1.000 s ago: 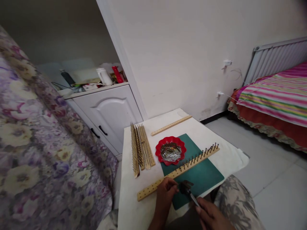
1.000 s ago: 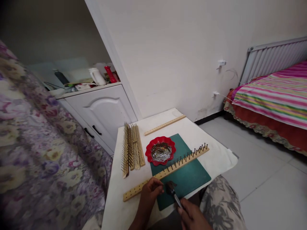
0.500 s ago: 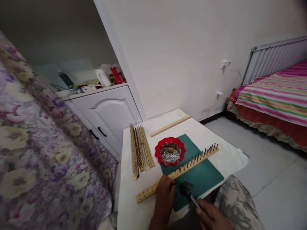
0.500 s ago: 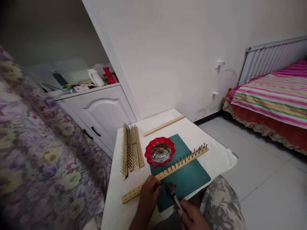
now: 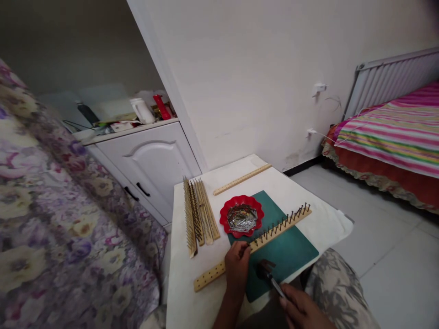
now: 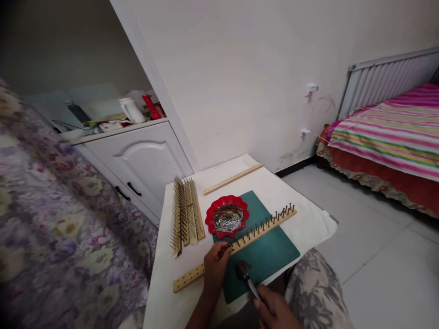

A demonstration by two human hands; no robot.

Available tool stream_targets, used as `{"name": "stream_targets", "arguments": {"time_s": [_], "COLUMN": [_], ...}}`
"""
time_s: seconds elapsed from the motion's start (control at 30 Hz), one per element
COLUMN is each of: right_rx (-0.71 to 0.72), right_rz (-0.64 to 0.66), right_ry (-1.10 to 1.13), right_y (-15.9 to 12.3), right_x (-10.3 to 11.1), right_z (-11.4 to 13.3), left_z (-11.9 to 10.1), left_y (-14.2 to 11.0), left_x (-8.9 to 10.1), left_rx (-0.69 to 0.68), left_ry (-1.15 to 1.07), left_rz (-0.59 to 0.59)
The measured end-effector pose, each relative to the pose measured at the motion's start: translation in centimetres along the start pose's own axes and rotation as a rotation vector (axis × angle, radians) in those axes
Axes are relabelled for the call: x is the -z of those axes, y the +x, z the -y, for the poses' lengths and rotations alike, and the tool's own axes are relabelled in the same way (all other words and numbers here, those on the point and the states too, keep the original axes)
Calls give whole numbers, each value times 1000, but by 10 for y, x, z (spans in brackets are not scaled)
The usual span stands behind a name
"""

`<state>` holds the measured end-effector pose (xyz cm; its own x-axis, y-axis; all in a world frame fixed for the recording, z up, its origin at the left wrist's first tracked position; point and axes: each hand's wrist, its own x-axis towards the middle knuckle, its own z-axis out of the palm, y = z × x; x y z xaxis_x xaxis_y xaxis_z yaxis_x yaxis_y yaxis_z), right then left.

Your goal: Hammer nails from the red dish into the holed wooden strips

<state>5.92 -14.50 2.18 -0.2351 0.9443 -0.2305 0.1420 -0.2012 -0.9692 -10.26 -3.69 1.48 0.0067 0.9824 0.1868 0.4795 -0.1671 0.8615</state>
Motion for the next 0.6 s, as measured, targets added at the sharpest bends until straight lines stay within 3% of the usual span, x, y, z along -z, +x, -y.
{"name": "stream_targets", "arguments": {"time_s": [0.13,0.43,0.6], "right_rx": [4,23,50], "right_rz": [-2,-16,-46], "right_ry": [10,2,-86], "right_y": [1,0,-2], "right_x": [0,0,4], "right_z": [-2,-6,14], "left_z": [0,-2,-4], "left_y": [2,2,2], "left_x": [-1,-1,0], "left_rx": [-64,-66,-82], "left_ry": [45,141,176], "left_rz": [-25,12,25]}}
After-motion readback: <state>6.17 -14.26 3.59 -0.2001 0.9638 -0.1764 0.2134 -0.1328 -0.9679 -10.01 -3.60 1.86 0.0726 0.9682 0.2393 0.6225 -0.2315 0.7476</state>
